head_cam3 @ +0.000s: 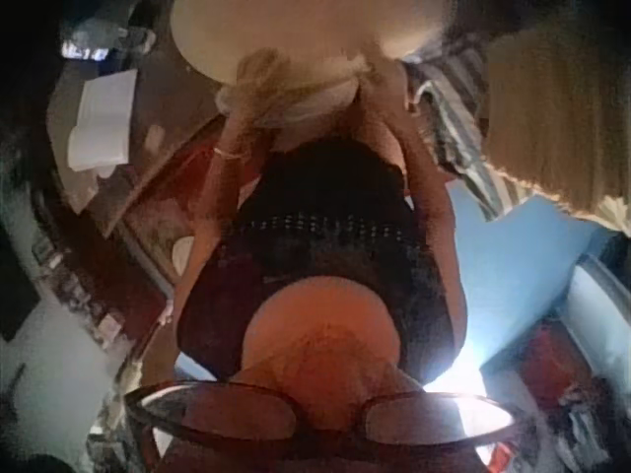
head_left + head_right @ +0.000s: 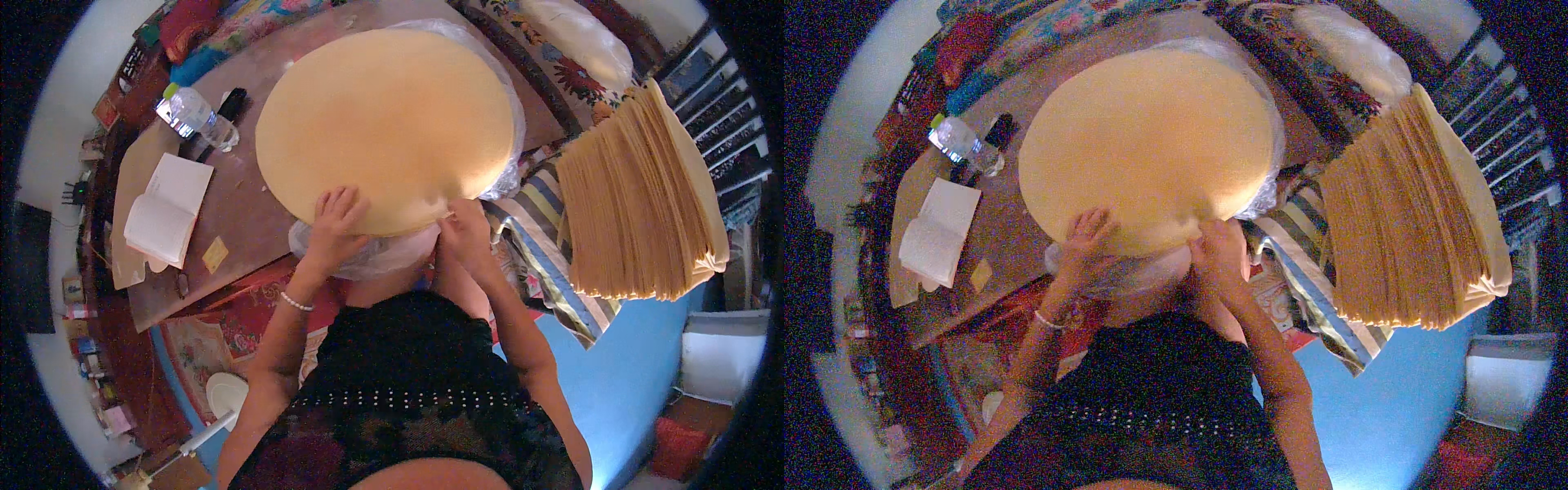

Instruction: The person sits on the floor and repeatedly folds large, thin, circular sheets in half. They place each folded sheet onto a growing stack on a nearby chair. The person handles the sheets by hand, ensuring they are aligned before stacking.

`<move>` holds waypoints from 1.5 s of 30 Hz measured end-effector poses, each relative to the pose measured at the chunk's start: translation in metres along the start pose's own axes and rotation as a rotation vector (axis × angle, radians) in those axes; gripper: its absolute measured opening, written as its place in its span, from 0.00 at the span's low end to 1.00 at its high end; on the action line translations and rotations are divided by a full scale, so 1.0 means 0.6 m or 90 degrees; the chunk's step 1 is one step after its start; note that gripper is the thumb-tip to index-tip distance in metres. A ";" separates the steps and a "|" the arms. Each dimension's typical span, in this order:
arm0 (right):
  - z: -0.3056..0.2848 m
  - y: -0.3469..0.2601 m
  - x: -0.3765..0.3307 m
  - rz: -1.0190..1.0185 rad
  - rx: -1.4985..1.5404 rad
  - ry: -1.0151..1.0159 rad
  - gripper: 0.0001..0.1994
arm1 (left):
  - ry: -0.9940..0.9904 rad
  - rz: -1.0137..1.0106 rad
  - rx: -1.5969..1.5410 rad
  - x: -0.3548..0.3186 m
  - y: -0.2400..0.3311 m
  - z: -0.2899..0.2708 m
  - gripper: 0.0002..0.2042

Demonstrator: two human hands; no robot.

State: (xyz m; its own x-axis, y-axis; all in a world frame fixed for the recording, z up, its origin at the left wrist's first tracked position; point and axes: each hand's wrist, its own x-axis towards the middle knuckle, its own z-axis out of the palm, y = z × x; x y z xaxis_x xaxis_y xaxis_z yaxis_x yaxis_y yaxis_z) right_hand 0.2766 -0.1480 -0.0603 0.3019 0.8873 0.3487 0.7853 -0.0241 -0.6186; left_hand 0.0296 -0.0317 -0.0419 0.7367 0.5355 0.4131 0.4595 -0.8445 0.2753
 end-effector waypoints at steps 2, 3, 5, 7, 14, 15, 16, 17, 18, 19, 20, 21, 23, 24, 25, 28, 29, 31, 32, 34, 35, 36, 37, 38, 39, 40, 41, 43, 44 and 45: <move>0.013 -0.016 0.003 -0.011 -0.010 -0.043 0.14 | 0.009 0.023 0.029 0.002 0.005 0.005 0.28; 0.016 -0.020 0.006 -0.045 -0.025 -0.057 0.15 | 0.015 0.033 0.045 0.001 0.006 0.006 0.27; 0.015 -0.028 0.012 -0.111 -0.056 -0.081 0.16 | 0.006 0.038 0.020 -0.001 0.007 -0.003 0.25; 0.019 -0.030 0.014 -0.135 -0.062 -0.076 0.18 | -0.009 0.052 0.012 0.001 0.006 -0.011 0.24; 0.035 -0.039 0.023 -0.202 -0.106 -0.094 0.22 | -0.043 0.088 0.038 0.008 0.005 -0.016 0.26; 0.038 -0.038 0.025 -0.189 -0.103 -0.102 0.22 | -0.047 0.084 0.039 0.009 0.007 -0.018 0.27; 0.040 -0.036 0.026 -0.176 -0.101 -0.110 0.22 | -0.048 0.086 0.038 0.009 0.006 -0.018 0.27; 0.041 -0.035 0.027 -0.163 -0.100 -0.117 0.22 | -0.050 0.089 0.037 0.009 0.004 -0.018 0.27; 0.040 -0.037 0.029 -0.154 -0.092 -0.120 0.22 | -0.050 0.091 0.036 0.009 0.003 -0.018 0.27; 0.037 -0.039 0.030 -0.146 -0.084 -0.122 0.22 | -0.053 0.091 0.031 0.008 0.003 -0.019 0.27; 0.035 -0.041 0.031 -0.137 -0.076 -0.125 0.22 | -0.055 0.092 0.025 0.008 0.002 -0.020 0.27; 0.033 -0.041 0.032 -0.136 -0.069 -0.125 0.22 | -0.057 0.093 0.020 0.009 0.001 -0.021 0.27; 0.029 -0.040 0.034 -0.136 -0.055 -0.124 0.22 | -0.050 0.094 0.001 0.008 -0.002 -0.021 0.27; 0.025 -0.043 0.035 -0.149 -0.068 -0.125 0.21 | -0.048 0.094 -0.008 0.007 -0.003 -0.021 0.27; 0.019 -0.049 0.038 -0.162 -0.082 -0.125 0.21 | -0.044 0.094 -0.019 0.006 -0.005 -0.020 0.26; 0.013 -0.049 0.037 -0.247 -0.117 -0.106 0.19 | -0.032 0.101 -0.050 0.007 -0.010 -0.020 0.23; 0.012 -0.049 0.036 -0.283 -0.129 -0.096 0.18 | -0.026 0.106 -0.057 0.007 -0.010 -0.021 0.22; 0.010 -0.063 0.026 -0.262 -0.135 0.037 0.16 | -0.007 0.104 -0.082 0.008 -0.013 -0.022 0.20; 0.008 -0.069 0.016 -0.251 -0.137 0.103 0.16 | 0.006 0.100 -0.101 0.007 -0.015 -0.021 0.19; 0.018 -0.060 -0.016 -0.037 -0.023 0.014 0.14 | 0.023 0.075 -0.147 0.013 -0.015 -0.025 0.17; 0.025 -0.058 -0.030 0.087 0.076 -0.026 0.14 | 0.028 0.051 -0.172 0.014 -0.008 -0.033 0.16; 0.029 -0.057 -0.043 0.219 0.166 -0.046 0.13 | 0.031 0.029 -0.201 0.016 -0.003 -0.036 0.15; 0.039 -0.067 -0.054 0.368 0.299 -0.061 0.14 | 0.043 0.020 -0.218 0.018 -0.001 -0.034 0.14; 0.046 -0.069 -0.054 0.452 0.427 -0.054 0.14 | 0.053 0.011 -0.236 0.019 -0.001 -0.031 0.13; 0.055 -0.072 -0.055 0.540 0.550 -0.033 0.15 | 0.063 0.001 -0.252 0.018 0.000 -0.030 0.12; 0.062 -0.069 -0.048 0.560 0.667 0.010 0.16 | 0.061 -0.009 -0.254 0.018 0.002 -0.030 0.12; 0.063 -0.066 -0.041 0.567 0.759 0.035 0.16 | 0.057 -0.018 -0.256 0.018 0.003 -0.031 0.11; 0.059 -0.063 -0.024 0.570 0.918 0.066 0.17 | 0.060 -0.016 -0.253 0.017 0.002 -0.031 0.11; 0.056 -0.062 -0.017 0.565 0.985 0.071 0.17 | 0.065 -0.004 -0.247 0.016 -0.001 -0.029 0.12; 0.054 -0.062 -0.012 0.517 1.001 0.079 0.16 | 0.071 0.007 -0.240 0.015 -0.003 -0.028 0.12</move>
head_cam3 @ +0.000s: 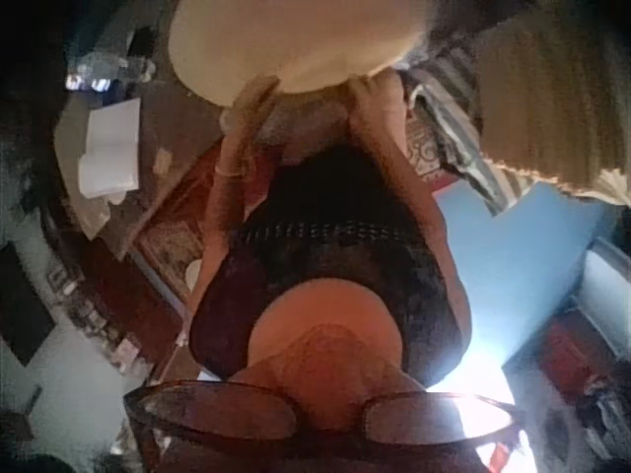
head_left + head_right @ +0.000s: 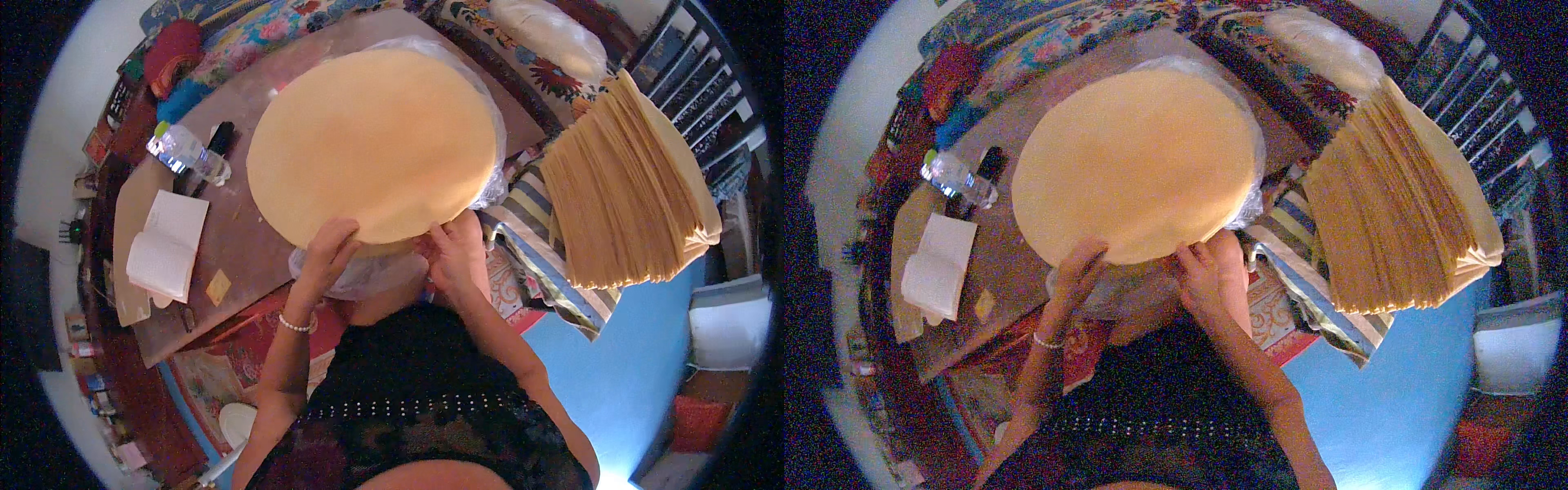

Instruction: The person sits on the floor and repeatedly folds large, thin, circular sheets in half. They place each folded sheet onto a growing stack on a nearby chair. The person handles the sheets by hand, ensuring they are aligned before stacking.

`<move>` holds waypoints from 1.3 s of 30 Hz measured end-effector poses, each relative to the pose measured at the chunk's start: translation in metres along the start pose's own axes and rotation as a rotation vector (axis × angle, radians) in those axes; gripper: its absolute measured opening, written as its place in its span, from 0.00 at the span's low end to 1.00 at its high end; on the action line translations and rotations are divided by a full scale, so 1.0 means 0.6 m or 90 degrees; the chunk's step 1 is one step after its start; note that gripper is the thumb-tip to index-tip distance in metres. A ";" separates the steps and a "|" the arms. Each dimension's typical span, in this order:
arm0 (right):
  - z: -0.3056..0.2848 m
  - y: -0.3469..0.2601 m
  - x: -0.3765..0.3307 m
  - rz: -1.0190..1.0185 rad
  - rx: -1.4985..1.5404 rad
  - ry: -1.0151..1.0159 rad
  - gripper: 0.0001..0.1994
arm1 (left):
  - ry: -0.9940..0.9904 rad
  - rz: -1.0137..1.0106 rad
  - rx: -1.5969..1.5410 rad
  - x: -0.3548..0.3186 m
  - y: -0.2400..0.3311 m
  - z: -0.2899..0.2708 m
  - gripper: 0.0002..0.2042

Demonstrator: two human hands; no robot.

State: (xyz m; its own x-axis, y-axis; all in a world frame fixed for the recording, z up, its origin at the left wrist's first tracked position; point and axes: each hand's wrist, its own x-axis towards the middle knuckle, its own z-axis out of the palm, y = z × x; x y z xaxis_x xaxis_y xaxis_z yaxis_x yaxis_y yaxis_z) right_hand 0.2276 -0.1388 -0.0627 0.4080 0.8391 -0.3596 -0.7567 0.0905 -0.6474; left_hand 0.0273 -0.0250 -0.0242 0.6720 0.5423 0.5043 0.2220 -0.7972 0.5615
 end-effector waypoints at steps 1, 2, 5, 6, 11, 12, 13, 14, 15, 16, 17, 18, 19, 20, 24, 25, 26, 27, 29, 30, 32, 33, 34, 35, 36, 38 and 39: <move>0.003 -0.003 0.003 -0.032 0.010 -0.030 0.15 | -0.002 0.008 -0.002 -0.002 -0.002 0.002 0.13; 0.004 -0.006 0.005 -0.063 0.019 -0.060 0.15 | -0.004 0.015 -0.004 -0.004 -0.004 0.004 0.14; 0.006 -0.013 0.011 -0.089 -0.074 -0.034 0.12 | -0.029 0.025 0.012 0.017 0.016 0.002 0.18; 0.004 -0.015 0.014 -0.080 -0.039 -0.059 0.12 | -0.041 0.027 0.021 0.025 0.026 0.003 0.20; -0.002 -0.031 0.025 -0.066 0.122 -0.119 0.12 | -0.054 0.010 -0.015 0.076 0.041 0.033 0.22; -0.001 -0.036 0.022 -0.089 0.107 -0.099 0.13 | -0.064 0.003 -0.023 0.083 0.042 0.039 0.22; 0.003 -0.045 0.018 -0.111 0.092 -0.078 0.13 | -0.068 0.013 -0.023 0.091 0.046 0.043 0.21; 0.004 -0.052 0.017 -0.133 0.077 -0.057 0.13 | -0.072 0.023 -0.024 0.099 0.049 0.048 0.21; 0.000 -0.055 0.018 -0.119 0.088 -0.068 0.13 | -0.079 0.035 -0.026 0.109 0.054 0.053 0.20; -0.005 -0.059 0.019 -0.106 0.099 -0.079 0.13 | -0.092 0.030 -0.038 0.120 0.061 0.057 0.19; -0.012 -0.061 0.023 -0.102 0.102 -0.101 0.13 | -0.105 0.026 -0.049 0.132 0.070 0.061 0.18; -0.017 -0.063 0.025 -0.095 0.105 -0.124 0.13 | -0.117 0.019 -0.058 0.142 0.077 0.064 0.17; -0.026 -0.061 0.033 -0.097 0.101 -0.157 0.14 | -0.125 0.007 -0.076 0.149 0.078 0.070 0.16; -0.030 -0.060 0.038 -0.097 0.094 -0.161 0.14 | -0.133 -0.006 -0.094 0.155 0.078 0.077 0.16; -0.040 -0.059 0.059 -0.090 0.095 -0.125 0.17 | -0.154 -0.044 -0.103 0.174 0.072 0.101 0.14; -0.043 -0.058 0.066 -0.089 0.125 -0.132 0.18 | -0.163 -0.047 -0.097 0.179 0.071 0.105 0.14; -0.045 -0.058 0.071 -0.088 0.155 -0.140 0.19 | -0.171 -0.050 -0.091 0.184 0.070 0.108 0.14; -0.047 -0.058 0.073 -0.085 0.162 -0.146 0.20 | -0.181 -0.052 -0.085 0.188 0.069 0.112 0.14; -0.051 -0.059 0.077 -0.078 0.177 -0.159 0.22 | -0.192 -0.053 -0.097 0.198 0.076 0.114 0.13; -0.052 -0.059 0.078 -0.075 0.163 -0.152 0.23 | -0.198 -0.054 -0.103 0.202 0.079 0.115 0.13; -0.054 -0.060 0.080 -0.070 0.134 -0.138 0.25 | -0.197 -0.045 -0.099 0.207 0.080 0.119 0.13; -0.053 -0.062 0.078 -0.072 0.144 -0.142 0.26 | -0.197 -0.041 -0.098 0.210 0.081 0.121 0.13; -0.051 -0.064 0.075 -0.074 0.154 -0.146 0.26 | -0.197 -0.049 -0.102 0.212 0.084 0.122 0.13; -0.047 -0.067 0.073 -0.077 0.165 -0.150 0.27 | -0.198 -0.058 -0.107 0.214 0.087 0.123 0.13; -0.043 -0.070 0.070 -0.082 0.173 -0.163 0.27 | -0.198 -0.067 -0.111 0.216 0.089 0.124 0.13; -0.035 -0.074 0.069 -0.091 0.189 -0.188 0.28 | -0.190 -0.086 -0.128 0.219 0.088 0.128 0.13; -0.037 -0.073 0.072 -0.086 0.190 -0.192 0.28 | -0.186 -0.095 -0.137 0.220 0.088 0.131 0.13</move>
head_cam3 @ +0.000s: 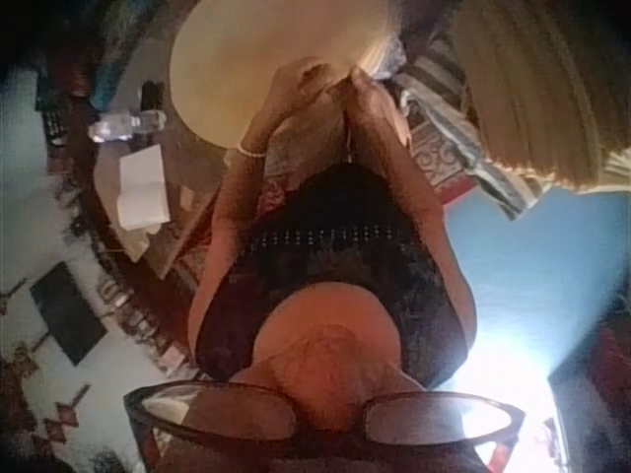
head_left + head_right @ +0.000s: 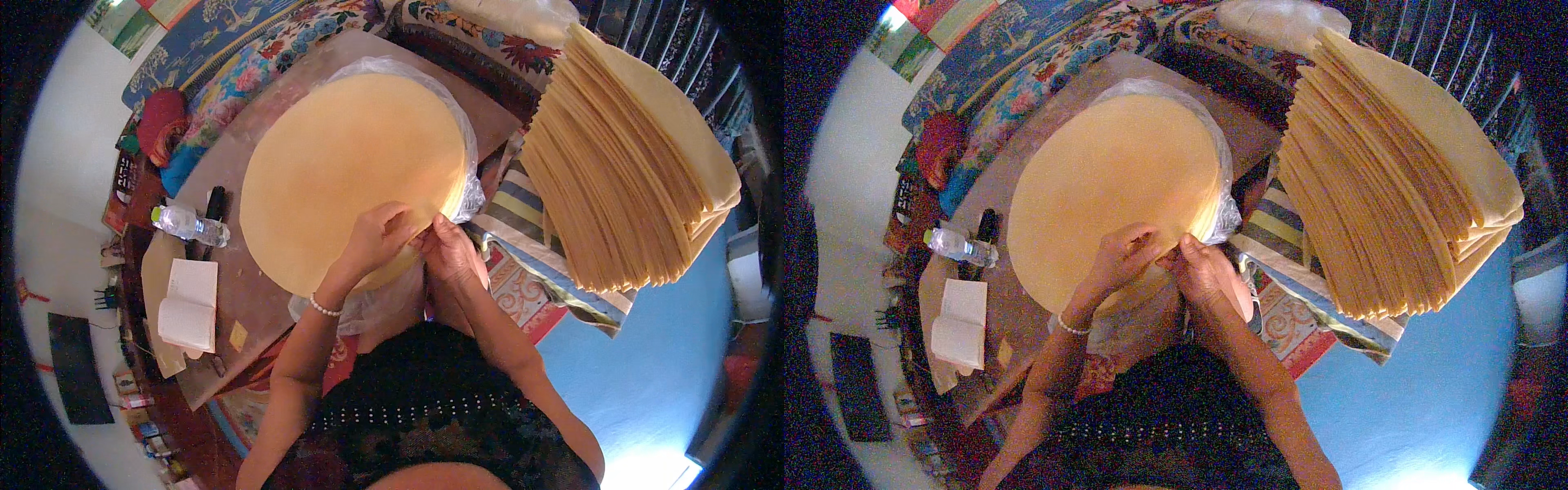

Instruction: The person sits on the floor and repeatedly folds large, thin, circular sheets in half. They place each folded sheet onto a growing stack on a nearby chair. The person handles the sheets by hand, ensuring they are aligned before stacking.

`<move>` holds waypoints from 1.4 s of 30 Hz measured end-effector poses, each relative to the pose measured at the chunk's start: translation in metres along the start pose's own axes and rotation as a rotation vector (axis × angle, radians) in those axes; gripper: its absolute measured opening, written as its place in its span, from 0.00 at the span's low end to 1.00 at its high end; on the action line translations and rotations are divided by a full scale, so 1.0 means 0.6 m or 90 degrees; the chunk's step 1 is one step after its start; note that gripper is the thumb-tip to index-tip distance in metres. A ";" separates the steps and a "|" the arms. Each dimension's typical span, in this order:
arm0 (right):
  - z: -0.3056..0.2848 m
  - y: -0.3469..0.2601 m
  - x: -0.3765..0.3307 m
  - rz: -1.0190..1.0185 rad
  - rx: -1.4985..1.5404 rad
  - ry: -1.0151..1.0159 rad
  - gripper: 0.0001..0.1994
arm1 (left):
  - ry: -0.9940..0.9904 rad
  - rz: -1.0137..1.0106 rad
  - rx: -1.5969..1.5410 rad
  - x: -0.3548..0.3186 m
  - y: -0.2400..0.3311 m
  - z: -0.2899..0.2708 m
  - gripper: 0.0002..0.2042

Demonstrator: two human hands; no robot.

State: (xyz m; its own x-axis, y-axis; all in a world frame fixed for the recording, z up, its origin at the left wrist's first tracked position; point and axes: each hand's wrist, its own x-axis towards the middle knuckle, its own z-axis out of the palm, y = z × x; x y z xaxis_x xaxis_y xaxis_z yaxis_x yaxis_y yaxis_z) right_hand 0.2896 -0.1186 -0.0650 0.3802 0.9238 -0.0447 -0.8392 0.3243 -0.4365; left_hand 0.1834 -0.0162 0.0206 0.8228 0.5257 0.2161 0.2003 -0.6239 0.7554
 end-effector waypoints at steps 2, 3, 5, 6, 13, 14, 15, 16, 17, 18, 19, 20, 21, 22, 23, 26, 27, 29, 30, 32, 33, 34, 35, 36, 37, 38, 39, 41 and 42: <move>-0.012 0.006 0.006 0.010 0.005 -0.005 0.29 | 0.003 0.004 -0.012 0.004 -0.004 0.002 0.14; -0.017 0.010 0.009 0.003 -0.011 -0.006 0.30 | 0.006 0.006 -0.018 0.006 -0.006 0.003 0.14; -0.022 0.018 0.014 -0.012 -0.042 -0.009 0.31 | 0.016 0.001 -0.037 0.010 -0.007 0.007 0.14; -0.012 0.016 0.015 -0.016 -0.029 -0.011 0.30 | 0.023 -0.002 -0.046 0.011 -0.008 0.008 0.14; -0.040 0.040 0.032 -0.033 0.074 -0.040 0.17 | -0.006 -0.052 -0.010 0.027 -0.003 0.007 0.16; -0.051 0.046 0.035 -0.043 0.094 -0.055 0.14 | -0.032 -0.078 -0.004 0.029 -0.002 0.004 0.15; -0.040 0.043 0.034 -0.037 0.091 -0.023 0.13 | -0.056 -0.106 0.003 0.029 -0.001 0.001 0.15; -0.025 0.038 0.032 -0.031 0.087 0.009 0.11 | -0.060 -0.120 0.004 0.029 0.002 -0.002 0.15; -0.016 0.036 0.031 -0.025 0.084 0.041 0.09 | -0.064 -0.134 0.005 0.029 0.004 -0.005 0.16; -0.019 0.037 0.033 -0.026 0.095 0.038 0.08 | -0.069 -0.146 0.007 0.031 0.007 -0.006 0.16; -0.024 0.041 0.035 -0.027 0.107 0.034 0.07 | -0.070 -0.149 0.007 0.031 0.006 -0.006 0.16; -0.027 0.043 0.036 -0.028 0.118 0.031 0.06 | -0.072 -0.153 0.007 0.032 0.005 -0.006 0.16; -0.021 0.038 0.035 -0.021 0.107 0.037 0.06 | -0.071 -0.158 0.007 0.031 0.003 -0.006 0.17; -0.011 0.031 0.031 -0.014 0.096 0.043 0.06 | -0.071 -0.159 0.004 0.031 0.002 -0.007 0.17; -0.006 0.027 0.030 -0.007 0.086 0.049 0.06 | -0.072 -0.160 0.001 0.030 0.000 -0.009 0.18; -0.015 0.028 0.032 -0.020 0.071 0.025 0.06 | -0.078 -0.168 0.005 0.030 0.002 -0.010 0.19; -0.015 0.027 0.031 -0.032 0.067 0.011 0.06 | -0.081 -0.173 0.009 0.030 0.002 -0.011 0.20; -0.013 0.024 0.030 -0.056 0.059 -0.019 0.07 | -0.084 -0.166 0.006 0.030 0.008 -0.012 0.21; -0.018 0.025 0.031 -0.055 0.062 -0.032 0.06 | -0.087 -0.161 0.004 0.031 0.012 -0.012 0.21; -0.030 0.026 0.036 -0.054 0.067 -0.059 0.06 | -0.090 -0.169 0.027 0.035 0.021 -0.013 0.20; -0.021 0.023 0.035 -0.055 0.053 -0.049 0.06 | -0.089 -0.176 0.039 0.035 0.024 -0.012 0.20; -0.010 0.017 0.032 -0.056 0.038 -0.038 0.05 | -0.055 -0.141 0.032 0.035 0.023 -0.008 0.18; -0.003 0.014 0.030 -0.057 0.024 -0.027 0.05 | -0.022 -0.106 0.025 0.034 0.021 -0.001 0.16; -0.004 0.012 0.031 -0.061 0.007 -0.027 0.05 | 0.010 -0.069 0.019 0.034 0.020 0.004 0.15; -0.007 0.010 0.032 -0.066 -0.009 -0.026 0.05 | 0.002 -0.054 0.035 0.037 0.018 0.005 0.14; -0.008 0.008 0.033 -0.071 -0.025 -0.026 0.04 | -0.005 -0.039 0.052 0.042 0.016 0.006 0.13; -0.002 0.005 0.032 -0.073 -0.048 0.001 0.04 | -0.012 -0.025 0.068 0.046 0.017 0.006 0.12; 0.013 -0.003 0.029 -0.075 -0.094 0.054 0.05 | -0.037 -0.062 0.074 0.053 0.028 0.002 0.11; 0.013 -0.002 0.029 -0.069 -0.130 0.065 0.05 | -0.047 -0.083 0.076 0.054 0.034 0.000 0.11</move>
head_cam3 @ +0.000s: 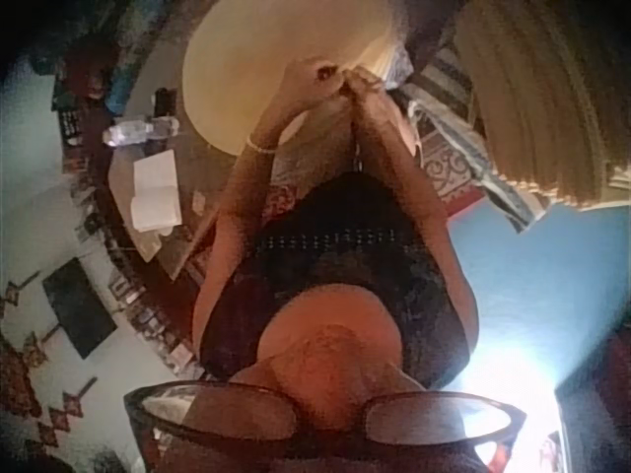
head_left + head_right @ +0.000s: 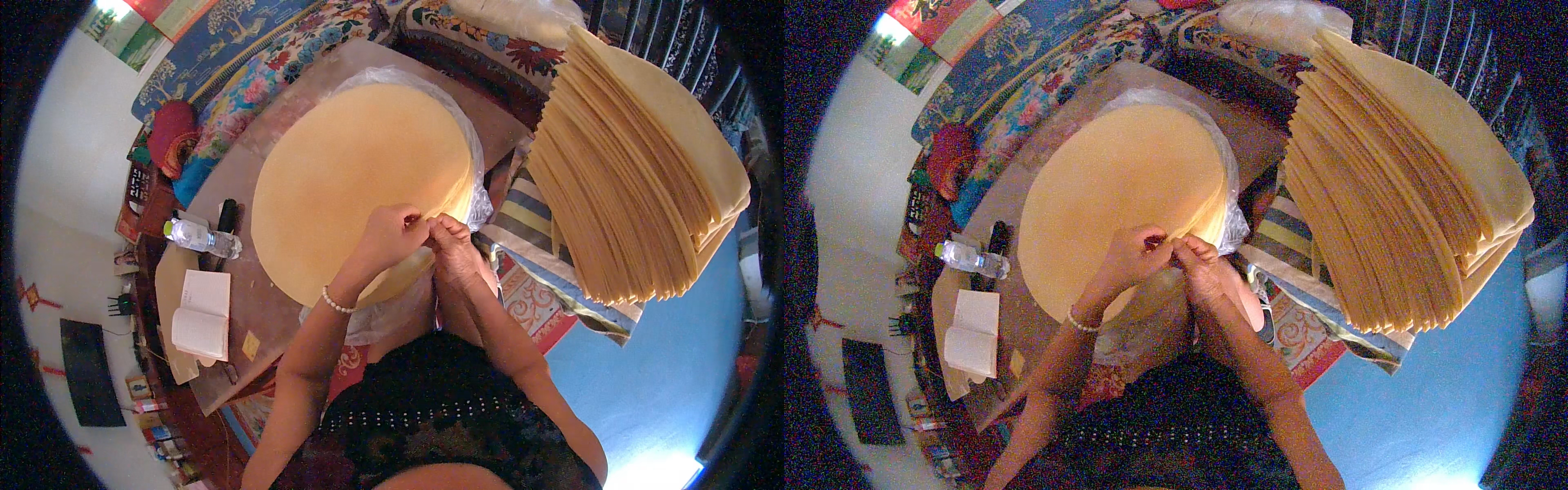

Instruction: The person sits on the floor and repeatedly folds large, thin, circular sheets in half. They place each folded sheet onto a growing stack on a nearby chair. The person handles the sheets by hand, ensuring they are aligned before stacking.

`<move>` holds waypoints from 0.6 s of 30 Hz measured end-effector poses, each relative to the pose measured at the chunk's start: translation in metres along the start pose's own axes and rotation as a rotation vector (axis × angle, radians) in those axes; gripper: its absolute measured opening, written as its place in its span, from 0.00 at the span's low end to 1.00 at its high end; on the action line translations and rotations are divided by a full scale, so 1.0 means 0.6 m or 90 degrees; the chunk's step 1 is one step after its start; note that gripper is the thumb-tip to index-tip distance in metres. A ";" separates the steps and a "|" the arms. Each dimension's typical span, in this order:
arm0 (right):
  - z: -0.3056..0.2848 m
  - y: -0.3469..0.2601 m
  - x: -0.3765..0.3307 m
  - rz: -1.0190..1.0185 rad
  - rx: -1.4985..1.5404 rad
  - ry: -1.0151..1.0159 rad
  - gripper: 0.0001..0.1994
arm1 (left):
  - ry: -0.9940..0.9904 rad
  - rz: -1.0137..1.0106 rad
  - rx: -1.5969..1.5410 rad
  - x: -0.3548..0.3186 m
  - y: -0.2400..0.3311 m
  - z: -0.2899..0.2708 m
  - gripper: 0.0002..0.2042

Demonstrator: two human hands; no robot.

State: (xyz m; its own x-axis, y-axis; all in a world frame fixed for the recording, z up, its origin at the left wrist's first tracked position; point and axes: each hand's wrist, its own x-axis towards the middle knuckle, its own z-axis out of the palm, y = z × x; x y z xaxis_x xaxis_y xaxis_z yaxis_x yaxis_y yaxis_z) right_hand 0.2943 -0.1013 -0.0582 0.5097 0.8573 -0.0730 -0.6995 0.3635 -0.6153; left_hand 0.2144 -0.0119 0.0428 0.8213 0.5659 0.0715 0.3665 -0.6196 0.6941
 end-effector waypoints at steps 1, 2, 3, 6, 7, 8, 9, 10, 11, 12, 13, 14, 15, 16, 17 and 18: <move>-0.002 0.002 0.000 0.006 -0.037 0.006 0.05 | 0.000 -0.001 0.018 0.000 0.001 -0.001 0.12; -0.003 0.003 -0.001 0.014 -0.074 0.010 0.05 | 0.001 -0.004 0.035 -0.001 0.002 -0.002 0.12; -0.005 -0.001 -0.001 0.025 -0.121 0.038 0.05 | 0.009 -0.008 0.053 -0.001 0.001 -0.006 0.13; 0.024 -0.036 -0.016 0.059 -0.266 0.084 0.06 | -0.042 -0.039 0.081 0.000 -0.002 0.001 0.12; 0.047 -0.061 -0.027 0.054 -0.319 0.099 0.07 | -0.034 0.007 0.099 0.003 -0.024 0.008 0.12; 0.017 -0.054 -0.030 0.029 -0.315 0.106 0.06 | -0.028 0.041 0.117 0.004 -0.019 0.015 0.11; -0.022 -0.038 -0.027 0.011 -0.311 0.103 0.06 | -0.015 0.065 0.138 -0.002 -0.018 0.018 0.11; -0.060 -0.020 -0.022 -0.155 -0.543 0.043 0.06 | -0.015 0.048 0.163 -0.009 -0.019 0.019 0.11; -0.076 -0.012 -0.020 -0.304 -0.722 -0.023 0.07 | -0.022 0.037 0.183 -0.015 -0.025 0.017 0.12; -0.094 -0.003 -0.016 -0.484 -0.886 -0.049 0.07 | -0.004 -0.020 0.158 -0.023 -0.025 0.011 0.12; -0.104 -0.001 -0.016 -0.631 -1.002 -0.078 0.08 | 0.010 -0.073 0.129 -0.031 -0.021 0.005 0.12; -0.150 0.020 -0.013 -0.554 -0.908 -0.055 0.08 | 0.022 -0.117 0.095 -0.039 -0.016 -0.001 0.13; -0.226 0.060 0.006 -0.475 -0.818 -0.027 0.08 | 0.064 -0.124 0.064 -0.040 -0.016 0.000 0.11; -0.227 0.070 0.013 -0.350 -0.709 0.007 0.08 | 0.108 -0.136 0.035 -0.046 -0.023 0.000 0.11; -0.227 0.076 0.021 -0.240 -0.592 0.059 0.07 | 0.149 -0.144 0.005 -0.049 -0.028 0.001 0.11; -0.169 0.052 0.000 -0.083 -0.461 0.116 0.07 | 0.185 -0.152 -0.008 -0.050 -0.053 0.009 0.11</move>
State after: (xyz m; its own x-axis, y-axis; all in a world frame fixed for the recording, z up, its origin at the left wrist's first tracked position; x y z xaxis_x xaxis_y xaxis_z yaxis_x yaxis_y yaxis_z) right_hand 0.3234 -0.1270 -0.1572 0.6846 0.7269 -0.0536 -0.1558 0.0742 -0.9850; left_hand 0.1805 -0.0122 0.0144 0.5552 0.8250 0.1058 0.5257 -0.4467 0.7239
